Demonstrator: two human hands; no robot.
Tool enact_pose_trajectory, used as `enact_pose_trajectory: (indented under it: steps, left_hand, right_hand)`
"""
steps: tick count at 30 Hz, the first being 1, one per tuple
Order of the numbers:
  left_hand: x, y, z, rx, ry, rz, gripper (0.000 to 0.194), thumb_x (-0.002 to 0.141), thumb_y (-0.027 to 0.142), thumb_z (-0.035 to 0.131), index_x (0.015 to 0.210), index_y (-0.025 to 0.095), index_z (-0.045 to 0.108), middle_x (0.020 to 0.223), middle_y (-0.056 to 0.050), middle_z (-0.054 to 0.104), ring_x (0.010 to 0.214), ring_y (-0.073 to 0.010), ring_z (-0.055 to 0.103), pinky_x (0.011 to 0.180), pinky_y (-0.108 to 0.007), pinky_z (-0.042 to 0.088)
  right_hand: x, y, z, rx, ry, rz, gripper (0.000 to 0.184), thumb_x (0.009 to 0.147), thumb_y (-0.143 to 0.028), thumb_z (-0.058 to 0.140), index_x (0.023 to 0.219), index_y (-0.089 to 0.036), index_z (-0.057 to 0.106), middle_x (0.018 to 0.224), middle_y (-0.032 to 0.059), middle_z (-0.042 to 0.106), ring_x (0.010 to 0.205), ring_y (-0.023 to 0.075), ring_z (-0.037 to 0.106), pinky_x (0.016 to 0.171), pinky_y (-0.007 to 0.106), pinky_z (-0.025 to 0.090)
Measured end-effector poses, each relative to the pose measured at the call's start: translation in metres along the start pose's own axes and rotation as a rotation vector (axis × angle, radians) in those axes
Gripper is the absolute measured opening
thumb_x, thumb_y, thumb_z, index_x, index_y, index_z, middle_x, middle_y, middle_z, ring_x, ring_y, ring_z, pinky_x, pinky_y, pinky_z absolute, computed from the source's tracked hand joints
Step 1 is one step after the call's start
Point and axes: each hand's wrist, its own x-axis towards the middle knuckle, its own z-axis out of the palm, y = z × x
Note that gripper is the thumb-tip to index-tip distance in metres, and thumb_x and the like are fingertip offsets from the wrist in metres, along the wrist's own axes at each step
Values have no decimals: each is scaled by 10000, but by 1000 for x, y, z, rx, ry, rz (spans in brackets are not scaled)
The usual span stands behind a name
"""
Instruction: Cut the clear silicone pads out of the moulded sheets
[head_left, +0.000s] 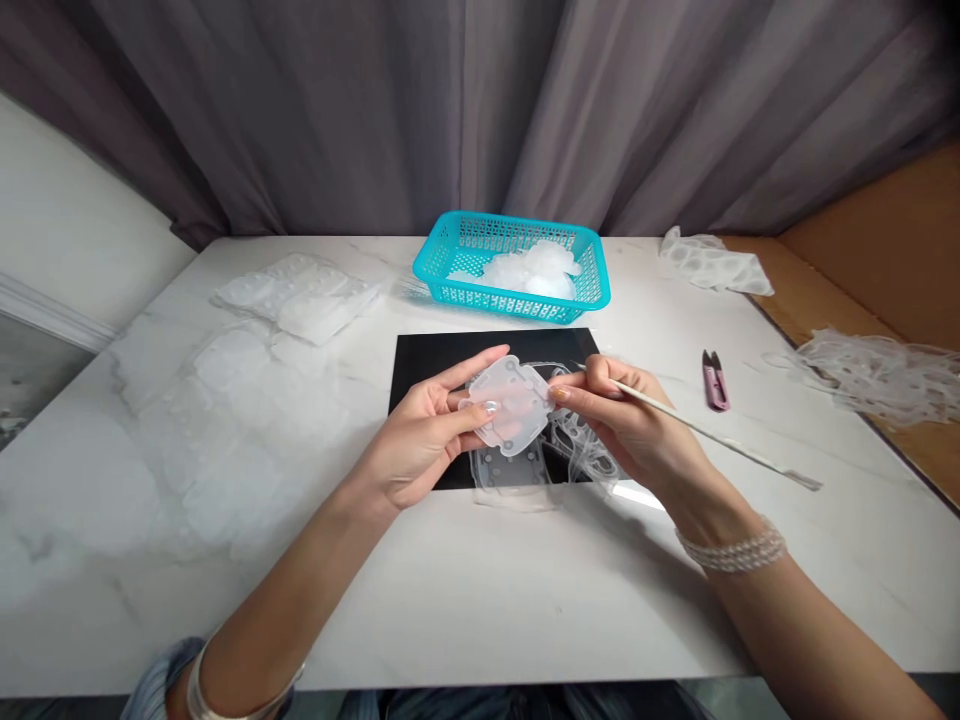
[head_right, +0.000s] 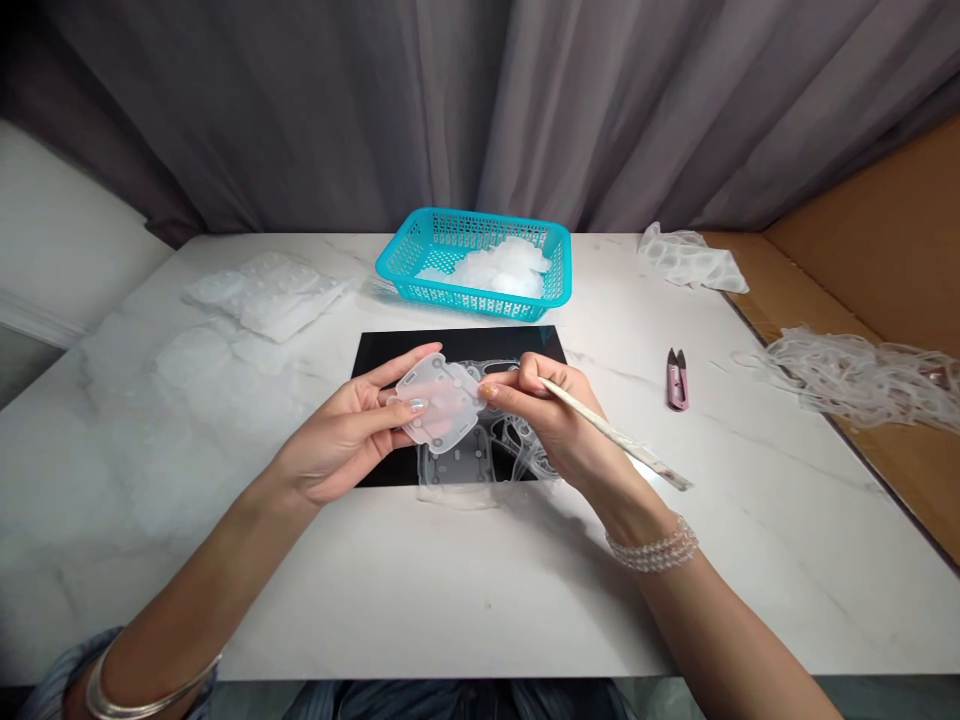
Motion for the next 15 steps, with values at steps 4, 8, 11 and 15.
enact_pose_trajectory:
  steps: [4, 8, 11, 15]
  left_hand:
    - [0, 0, 2, -38, 2, -20, 558, 816, 102, 658, 1337, 287, 585, 983, -27, 761, 955, -169, 697, 928, -347, 553]
    - [1, -2, 1, -32, 1, -42, 579, 829, 117, 655, 1378, 264, 542, 1126, -70, 732, 998, -189, 696, 946, -357, 547]
    - [3, -2, -5, -52, 42, -14, 591, 816, 138, 689, 1377, 231, 531, 1287, -119, 652, 1124, -231, 655, 1019, -375, 507]
    - [10, -2, -17, -74, 198, 97, 487, 804, 178, 718, 1275, 209, 597, 1407, -143, 551, 1211, -245, 605, 1097, -362, 445]
  right_hand:
    - [1, 1, 3, 47, -38, 57, 450, 759, -253, 781, 631, -216, 351, 786, 8, 711, 727, 143, 632, 668, 280, 493]
    - [1, 7, 5, 92, -71, 132, 494, 718, -279, 811, 612, -216, 333, 697, -16, 654, 641, 118, 603, 595, 252, 511]
    - [11, 8, -8, 87, 12, 118, 524, 679, -305, 832, 589, -219, 323, 678, -12, 630, 667, 131, 628, 614, 261, 560]
    - [62, -10, -40, -174, 325, -249, 499, 722, -379, 774, 602, -234, 312, 741, 25, 638, 831, 205, 673, 734, 352, 577]
